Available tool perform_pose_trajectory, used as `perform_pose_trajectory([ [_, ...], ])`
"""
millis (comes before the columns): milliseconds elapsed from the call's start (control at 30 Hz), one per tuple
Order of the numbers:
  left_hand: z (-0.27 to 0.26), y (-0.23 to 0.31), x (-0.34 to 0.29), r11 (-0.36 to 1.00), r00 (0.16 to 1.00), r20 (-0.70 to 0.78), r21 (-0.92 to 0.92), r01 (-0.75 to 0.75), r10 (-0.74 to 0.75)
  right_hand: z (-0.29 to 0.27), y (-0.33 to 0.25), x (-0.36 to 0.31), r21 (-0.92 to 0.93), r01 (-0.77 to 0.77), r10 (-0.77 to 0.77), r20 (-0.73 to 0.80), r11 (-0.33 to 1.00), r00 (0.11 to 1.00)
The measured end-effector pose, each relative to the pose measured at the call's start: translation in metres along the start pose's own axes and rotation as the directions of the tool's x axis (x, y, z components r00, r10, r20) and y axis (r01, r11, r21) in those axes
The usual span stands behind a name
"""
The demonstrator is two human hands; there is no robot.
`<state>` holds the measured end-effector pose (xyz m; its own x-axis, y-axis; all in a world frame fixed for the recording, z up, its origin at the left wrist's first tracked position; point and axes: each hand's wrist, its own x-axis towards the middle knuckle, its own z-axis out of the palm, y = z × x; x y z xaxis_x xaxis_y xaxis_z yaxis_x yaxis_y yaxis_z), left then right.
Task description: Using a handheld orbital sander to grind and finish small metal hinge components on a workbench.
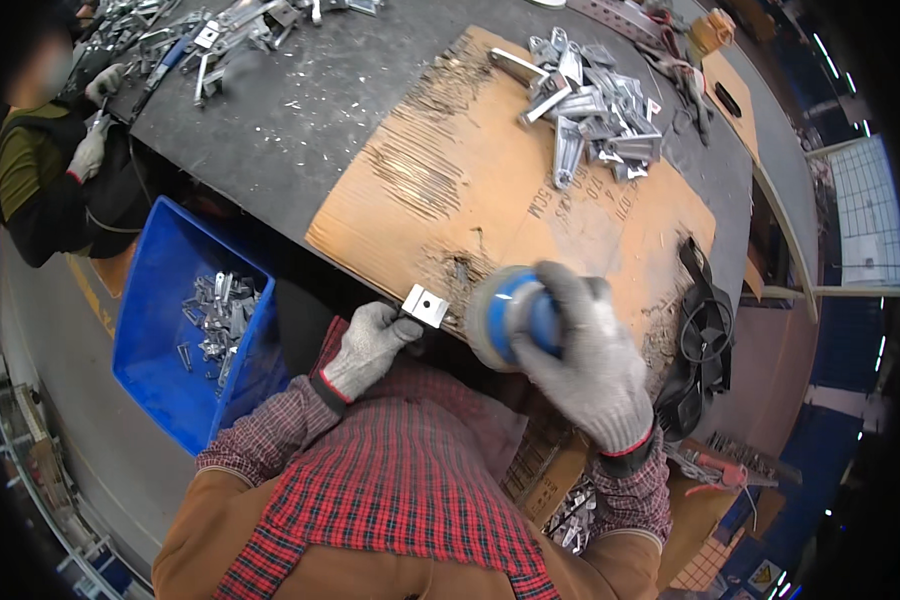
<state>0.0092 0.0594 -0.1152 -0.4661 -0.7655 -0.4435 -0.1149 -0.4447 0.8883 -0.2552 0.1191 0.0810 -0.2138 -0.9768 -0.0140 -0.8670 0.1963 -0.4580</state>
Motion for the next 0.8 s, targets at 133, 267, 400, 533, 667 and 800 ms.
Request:
perform_pose_trajectory([
  [133,-0.007,-0.010,0.006,0.912,0.999,-0.042,0.411,-0.006,0.025,0.007,-0.062,0.018,-0.028,0.191,-0.161,0.425,0.981,0.891],
  [267,-0.011,-0.020,0.005,0.868,0.996,-0.021,0.491,-0.069,0.091,0.001,-0.072,0.027,-0.125,0.188,-0.094,0.532,0.974,0.842],
  [400,-0.008,-0.009,0.006,0.927,0.994,0.069,0.359,-0.105,0.086,-0.006,-0.069,0.029,-0.157,0.162,-0.052,0.541,0.974,0.839],
  [533,-0.015,-0.004,0.007,0.843,0.996,0.091,0.535,-0.045,-0.005,-0.005,-0.077,0.030,-0.188,0.298,-0.154,0.542,0.936,0.826],
  [667,-0.016,0.008,0.009,0.871,0.994,0.113,0.486,-0.069,0.016,-0.009,-0.088,0.038,-0.244,0.313,-0.133,0.554,0.918,0.822],
  [800,-0.019,0.003,0.010,0.900,0.990,0.131,0.435,-0.021,-0.040,-0.014,-0.084,0.040,-0.233,0.298,-0.128,0.548,0.926,0.826],
])
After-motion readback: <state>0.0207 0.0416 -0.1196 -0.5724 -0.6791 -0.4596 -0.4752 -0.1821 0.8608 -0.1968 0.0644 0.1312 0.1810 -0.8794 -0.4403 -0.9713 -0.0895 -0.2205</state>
